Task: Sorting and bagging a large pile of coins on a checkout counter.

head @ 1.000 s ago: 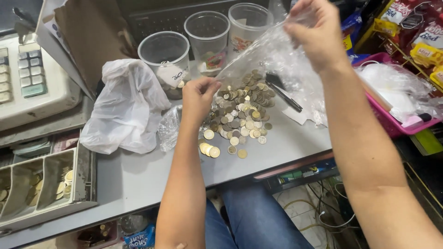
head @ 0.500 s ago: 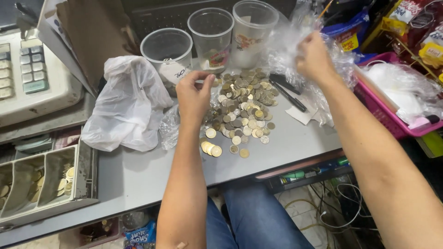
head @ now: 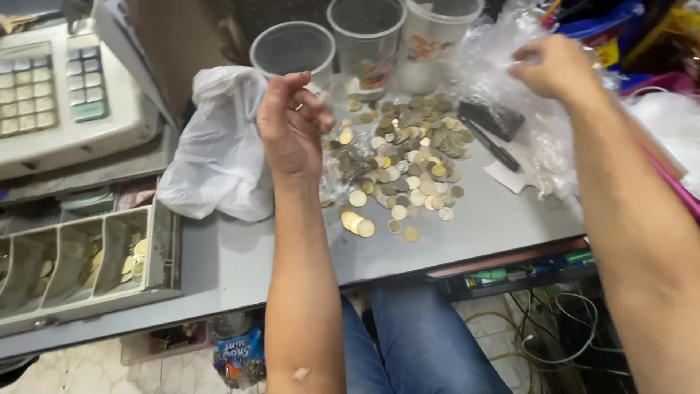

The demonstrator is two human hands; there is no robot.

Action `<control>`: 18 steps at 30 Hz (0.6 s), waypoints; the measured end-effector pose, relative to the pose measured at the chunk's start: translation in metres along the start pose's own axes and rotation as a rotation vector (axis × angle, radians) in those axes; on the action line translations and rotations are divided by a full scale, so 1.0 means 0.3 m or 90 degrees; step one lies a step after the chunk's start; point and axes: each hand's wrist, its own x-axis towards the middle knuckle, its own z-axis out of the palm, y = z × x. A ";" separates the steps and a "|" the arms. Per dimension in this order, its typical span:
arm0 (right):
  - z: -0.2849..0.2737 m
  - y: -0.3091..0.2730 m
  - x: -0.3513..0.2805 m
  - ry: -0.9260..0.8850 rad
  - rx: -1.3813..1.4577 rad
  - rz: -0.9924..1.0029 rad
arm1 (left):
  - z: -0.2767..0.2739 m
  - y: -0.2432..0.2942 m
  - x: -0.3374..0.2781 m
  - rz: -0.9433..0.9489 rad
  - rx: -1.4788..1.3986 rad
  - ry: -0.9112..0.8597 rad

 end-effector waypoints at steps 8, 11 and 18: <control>-0.067 -0.413 -0.351 0.246 0.023 -0.441 | -0.109 0.015 0.026 0.032 -0.334 -0.414; 0.082 -0.624 -0.418 0.120 0.117 -0.636 | -0.097 0.022 0.023 0.027 -0.320 -0.396; 0.209 -0.826 -0.480 -0.080 0.153 -0.720 | -0.097 0.024 0.021 -0.006 -0.267 -0.285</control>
